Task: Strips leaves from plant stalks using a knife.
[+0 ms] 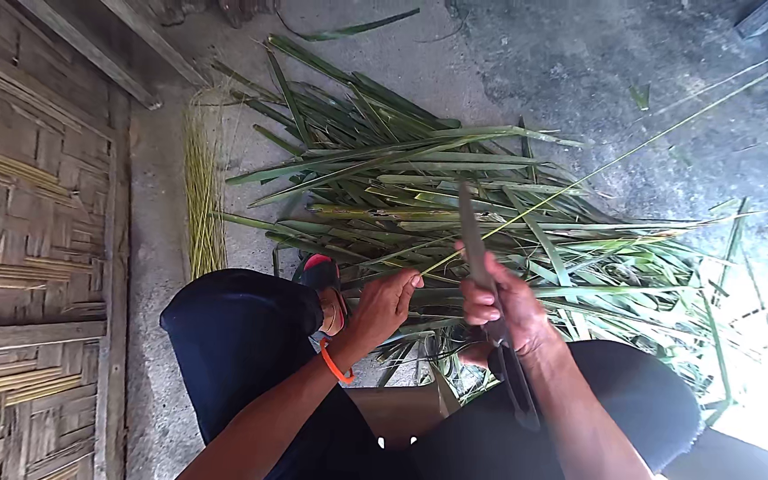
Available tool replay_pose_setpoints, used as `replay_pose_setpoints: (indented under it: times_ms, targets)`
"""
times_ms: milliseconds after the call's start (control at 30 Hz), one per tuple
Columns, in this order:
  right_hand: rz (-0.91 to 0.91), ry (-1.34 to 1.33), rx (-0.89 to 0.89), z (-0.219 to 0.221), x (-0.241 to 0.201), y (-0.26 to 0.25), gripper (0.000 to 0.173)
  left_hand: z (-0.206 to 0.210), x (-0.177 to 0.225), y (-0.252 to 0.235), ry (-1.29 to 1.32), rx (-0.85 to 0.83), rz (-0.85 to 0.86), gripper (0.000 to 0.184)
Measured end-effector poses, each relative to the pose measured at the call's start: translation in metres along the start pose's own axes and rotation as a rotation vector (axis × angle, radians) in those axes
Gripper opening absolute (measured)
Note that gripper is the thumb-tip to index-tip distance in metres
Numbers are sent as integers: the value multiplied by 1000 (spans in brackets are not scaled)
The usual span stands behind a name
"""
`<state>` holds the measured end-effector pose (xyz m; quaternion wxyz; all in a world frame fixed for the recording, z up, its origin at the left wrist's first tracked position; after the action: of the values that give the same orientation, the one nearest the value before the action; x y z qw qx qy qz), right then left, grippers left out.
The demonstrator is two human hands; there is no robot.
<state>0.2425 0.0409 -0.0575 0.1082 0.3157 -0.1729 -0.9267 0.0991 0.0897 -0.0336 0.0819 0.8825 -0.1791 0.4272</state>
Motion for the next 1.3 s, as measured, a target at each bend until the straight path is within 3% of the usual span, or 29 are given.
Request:
replay_pose_setpoints:
  times_ms: [100,233,367,500,633,733,833,900,967,1033,1100,1167,1233,1300]
  targets:
    - [92,6,-5,3,11,6,38,0,-1,-3,3,-24,-21,29]
    - [-29,-25,-7,-1,-9,0,45,1,2,-3,43,-53,-21,30]
    - [151,92,-1,10,20,11,37,3,0,-7,74,-66,-55,30]
    - [29,44,15,2,2,3,41,1,0,-5,62,-59,-42,29]
    - [206,213,57,10,24,12,40,3,0,-7,52,-63,-38,29]
    - [101,110,44,5,7,3,41,-1,-1,-3,10,-63,-52,29]
    - [212,184,63,7,24,12,39,3,3,-3,-33,-33,1,28]
    - [240,244,56,10,24,14,48,3,4,-4,-41,-26,13,27]
    - [60,155,59,2,-1,7,40,2,1,-3,18,-94,-44,29]
    - [-107,122,24,-8,-27,-2,47,8,-5,-4,224,-271,-176,31]
    - [-99,152,36,-10,-25,-2,45,16,-8,-4,505,-437,-309,29]
    - [35,211,1,-1,0,5,37,22,-11,-4,697,-540,-413,28]
    - [114,203,-74,6,14,9,34,21,-14,-3,709,-551,-426,28]
    - [-17,136,-52,0,-6,4,41,16,-15,-3,598,-512,-366,27]
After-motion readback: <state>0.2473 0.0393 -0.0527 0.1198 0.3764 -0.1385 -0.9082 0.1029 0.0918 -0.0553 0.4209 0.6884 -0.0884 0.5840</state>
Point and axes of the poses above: each hand's wrist, its own y-axis away from the middle knuckle, its own z-axis out of the palm, x = y × z, the point moved 8 cm from there along -y, towards the middle knuckle, and after that the axes turned 14 degrees about -z, right-handed, at the moved point
